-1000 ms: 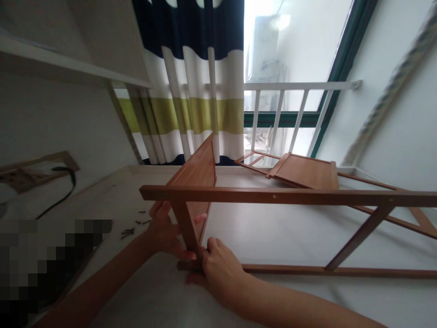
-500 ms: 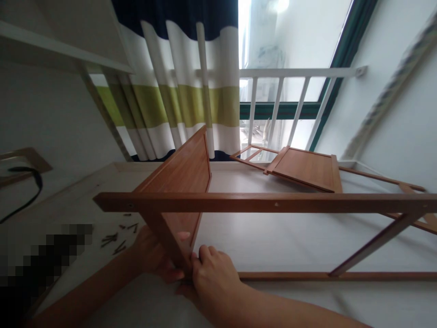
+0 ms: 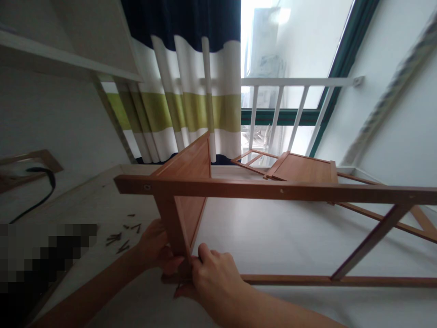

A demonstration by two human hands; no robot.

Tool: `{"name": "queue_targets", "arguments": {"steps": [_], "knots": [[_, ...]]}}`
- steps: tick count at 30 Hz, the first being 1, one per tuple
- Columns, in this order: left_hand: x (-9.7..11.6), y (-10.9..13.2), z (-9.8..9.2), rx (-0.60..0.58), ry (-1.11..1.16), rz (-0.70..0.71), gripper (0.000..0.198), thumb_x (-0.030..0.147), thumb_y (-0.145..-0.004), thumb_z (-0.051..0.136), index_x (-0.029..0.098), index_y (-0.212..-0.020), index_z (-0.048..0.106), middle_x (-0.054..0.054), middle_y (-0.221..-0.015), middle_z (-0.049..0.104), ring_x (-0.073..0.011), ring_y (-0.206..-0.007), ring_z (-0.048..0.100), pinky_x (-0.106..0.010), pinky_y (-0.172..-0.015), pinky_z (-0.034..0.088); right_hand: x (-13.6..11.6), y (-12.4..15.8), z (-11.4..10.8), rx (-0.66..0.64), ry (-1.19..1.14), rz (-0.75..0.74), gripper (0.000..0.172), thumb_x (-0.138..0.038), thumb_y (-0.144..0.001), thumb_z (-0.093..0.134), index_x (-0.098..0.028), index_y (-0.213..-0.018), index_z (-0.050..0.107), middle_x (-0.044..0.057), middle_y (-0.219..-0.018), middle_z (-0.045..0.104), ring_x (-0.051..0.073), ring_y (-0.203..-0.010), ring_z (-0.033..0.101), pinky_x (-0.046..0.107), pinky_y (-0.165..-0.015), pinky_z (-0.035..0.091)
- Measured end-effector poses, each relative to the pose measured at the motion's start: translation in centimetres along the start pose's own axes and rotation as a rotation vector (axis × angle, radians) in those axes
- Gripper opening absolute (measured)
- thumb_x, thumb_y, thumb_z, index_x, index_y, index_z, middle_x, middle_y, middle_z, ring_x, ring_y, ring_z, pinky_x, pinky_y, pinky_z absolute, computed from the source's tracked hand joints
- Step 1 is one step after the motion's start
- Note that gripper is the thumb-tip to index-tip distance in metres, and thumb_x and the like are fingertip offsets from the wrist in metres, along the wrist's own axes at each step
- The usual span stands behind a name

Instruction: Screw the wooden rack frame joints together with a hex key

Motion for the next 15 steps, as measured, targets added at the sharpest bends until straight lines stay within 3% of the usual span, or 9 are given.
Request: {"name": "queue_targets", "arguments": {"steps": [2, 5, 11, 15], "knots": [[0.8, -1.3, -0.5, 0.015, -0.062, 0.093, 0.025, 0.042, -0.075, 0.044, 0.020, -0.063, 0.041, 0.005, -0.039, 0.045, -0.0092, -0.035, 0.043, -0.021, -0.040, 0.034, -0.1, 0.3, -1.0, 0.038, -0.019, 0.000, 0.046, -0.060, -0.064, 0.057, -0.022, -0.090, 0.058, 0.004, -0.092, 0.055, 0.021, -0.067, 0.058, 0.031, -0.054, 0.047], [2.1, -3.6, -1.5, 0.018, -0.115, 0.113, 0.019, 0.037, -0.076, 0.044, 0.019, -0.070, 0.042, 0.007, -0.039, 0.044, -0.0078, -0.032, 0.041, -0.019, -0.037, 0.032, -0.4, 0.9, -3.0, 0.061, -0.068, 0.018, 0.048, -0.063, -0.063, 0.055, -0.022, -0.088, 0.059, 0.004, -0.092, 0.056, 0.021, -0.070, 0.059, 0.031, -0.057, 0.047], [4.6, -6.7, -3.3, -0.093, -0.047, -0.064, 0.017, 0.034, -0.071, 0.051, 0.018, -0.073, 0.044, 0.009, -0.042, 0.045, -0.0042, -0.035, 0.042, -0.013, -0.036, 0.029, -1.0, 2.5, -7.2, 0.036, -0.242, 0.038, 0.038, -0.057, -0.061, 0.063, -0.028, -0.085, 0.061, -0.001, -0.090, 0.056, 0.017, -0.070, 0.058, 0.029, -0.062, 0.045], [5.8, -8.0, -3.9, -0.133, 0.018, -0.150, 0.015, 0.031, -0.072, 0.051, 0.018, -0.071, 0.043, 0.010, -0.043, 0.043, -0.0023, -0.035, 0.037, -0.011, -0.035, 0.027, -1.2, 3.4, -9.3, 0.089, -0.368, -0.015, 0.029, -0.051, -0.059, 0.067, -0.031, -0.079, 0.062, -0.004, -0.090, 0.055, 0.014, -0.071, 0.056, 0.024, -0.061, 0.044]]}}
Point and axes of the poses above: each hand's wrist, its own y-axis away from the middle knuckle, its own z-axis out of the palm, x = y × z, the point moved 1 cm from there along -y, towards the middle knuckle
